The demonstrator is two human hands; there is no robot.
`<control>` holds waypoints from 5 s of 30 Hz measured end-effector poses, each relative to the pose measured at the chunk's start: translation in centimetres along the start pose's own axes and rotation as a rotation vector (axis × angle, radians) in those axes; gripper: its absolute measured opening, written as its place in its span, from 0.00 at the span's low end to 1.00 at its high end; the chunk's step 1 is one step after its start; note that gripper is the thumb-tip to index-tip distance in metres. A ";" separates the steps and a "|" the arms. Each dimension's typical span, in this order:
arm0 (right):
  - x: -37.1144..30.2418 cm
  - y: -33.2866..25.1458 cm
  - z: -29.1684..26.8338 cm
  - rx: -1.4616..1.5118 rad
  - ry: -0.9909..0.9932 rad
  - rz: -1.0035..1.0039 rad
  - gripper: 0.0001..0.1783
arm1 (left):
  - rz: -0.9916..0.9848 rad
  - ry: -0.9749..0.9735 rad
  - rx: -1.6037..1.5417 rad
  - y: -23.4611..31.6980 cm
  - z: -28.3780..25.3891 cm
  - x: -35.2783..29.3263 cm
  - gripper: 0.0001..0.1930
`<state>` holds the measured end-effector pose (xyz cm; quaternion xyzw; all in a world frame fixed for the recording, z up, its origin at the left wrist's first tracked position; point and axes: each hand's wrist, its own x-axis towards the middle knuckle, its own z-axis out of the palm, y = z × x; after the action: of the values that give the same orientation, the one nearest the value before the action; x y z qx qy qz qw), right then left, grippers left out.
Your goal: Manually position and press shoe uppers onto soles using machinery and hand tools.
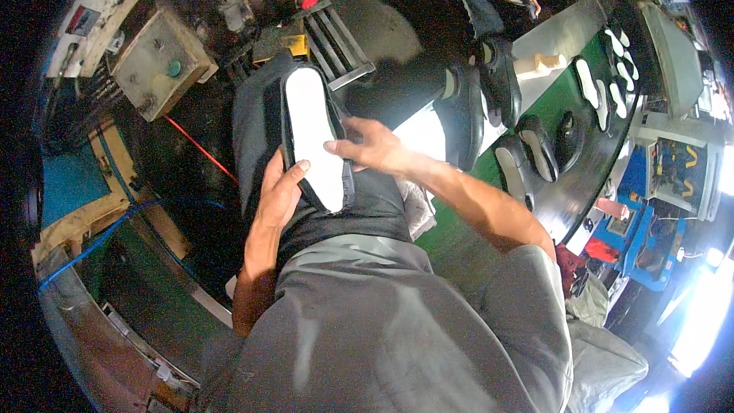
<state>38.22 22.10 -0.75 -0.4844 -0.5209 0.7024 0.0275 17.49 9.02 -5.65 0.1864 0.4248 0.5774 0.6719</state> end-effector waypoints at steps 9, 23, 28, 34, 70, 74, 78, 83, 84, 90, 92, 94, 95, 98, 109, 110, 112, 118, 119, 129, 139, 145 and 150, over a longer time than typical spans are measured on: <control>-1.0 1.7 0.0 0.113 -0.056 0.021 0.33 | -0.091 -0.093 -0.056 0.9 -0.6 0.0 0.38; -2.2 2.3 2.3 0.438 0.039 0.038 0.45 | -0.167 -0.051 -0.223 0.5 -0.2 -0.1 0.40; -3.0 0.5 3.0 0.411 0.090 0.052 0.45 | -0.152 -0.060 -0.236 0.3 0.1 -0.5 0.42; -3.3 1.1 3.8 0.204 0.185 0.003 0.43 | -0.036 0.065 0.060 2.8 0.7 1.8 0.40; 3.0 -1.3 -0.4 0.425 -0.273 -0.543 0.54 | 0.249 -0.007 0.291 8.5 -1.0 5.5 0.29; 3.9 -2.3 -0.5 0.371 -0.279 -0.489 0.60 | 0.202 -0.138 0.096 8.0 -1.0 5.6 0.28; 4.8 -3.7 0.3 -0.089 -0.123 -0.732 0.61 | 0.197 -0.081 0.129 7.5 -1.0 5.8 0.28; 4.9 -3.2 1.5 -0.241 0.057 -0.702 0.50 | 0.199 -0.002 0.285 7.2 0.4 6.6 0.27; 5.2 -2.7 1.7 -0.239 0.102 -0.738 0.45 | 0.205 0.038 0.388 7.3 1.2 6.5 0.26; 6.9 -0.4 0.0 0.246 -0.048 -0.534 0.42 | 0.075 0.094 0.298 5.6 1.9 7.2 0.25; 6.9 -0.1 -0.5 0.528 -0.181 -0.421 0.43 | 0.053 -0.106 -0.082 5.3 0.1 7.2 0.27; 7.2 0.2 -0.4 0.502 -0.176 -0.431 0.44 | 0.059 -0.008 -0.016 3.9 0.9 7.3 0.27; 7.4 0.4 -0.3 0.480 -0.174 -0.445 0.44 | 0.064 0.091 0.056 3.4 1.1 7.3 0.27; 7.3 0.4 -0.1 0.489 -0.134 -0.424 0.45 | 0.076 0.116 0.143 2.6 0.7 7.7 0.26; 7.4 0.7 0.5 0.274 -0.009 -0.381 0.48 | 0.181 0.057 0.356 1.6 0.1 9.7 0.24; 7.0 0.9 0.9 0.263 0.032 -0.320 0.50 | 0.230 0.089 0.426 0.8 -0.1 9.7 0.25; 5.5 2.1 1.8 0.120 0.137 -0.367 0.51 | 0.136 0.113 0.441 1.6 1.2 9.2 0.28; -1.6 5.3 2.3 0.061 0.193 -0.245 0.47 | -0.006 -0.034 0.548 2.0 1.2 2.5 0.46; -2.0 5.8 2.1 0.074 0.151 -0.223 0.45 | -0.048 -0.032 0.529 2.0 0.8 1.2 0.46; -6.7 -0.1 5.2 -1.074 0.206 -0.546 0.52 | -0.289 -0.011 -0.252 2.6 2.3 -0.9 0.47; -5.7 0.2 3.9 -1.076 0.178 -0.658 0.39 | 0.396 0.287 0.849 5.0 -4.1 12.6 0.26; -5.3 0.8 2.4 -1.047 0.170 -0.725 0.37 | 0.499 0.235 1.066 4.8 -3.5 13.7 0.14; -5.0 -1.0 0.4 -0.829 0.195 -0.686 0.37 | 0.355 0.234 0.543 11.0 -8.1 17.1 0.22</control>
<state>40.11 19.51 3.26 -0.3196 -0.8773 0.3408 0.1101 3.84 26.01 -8.17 0.3618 0.5981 0.5688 0.4334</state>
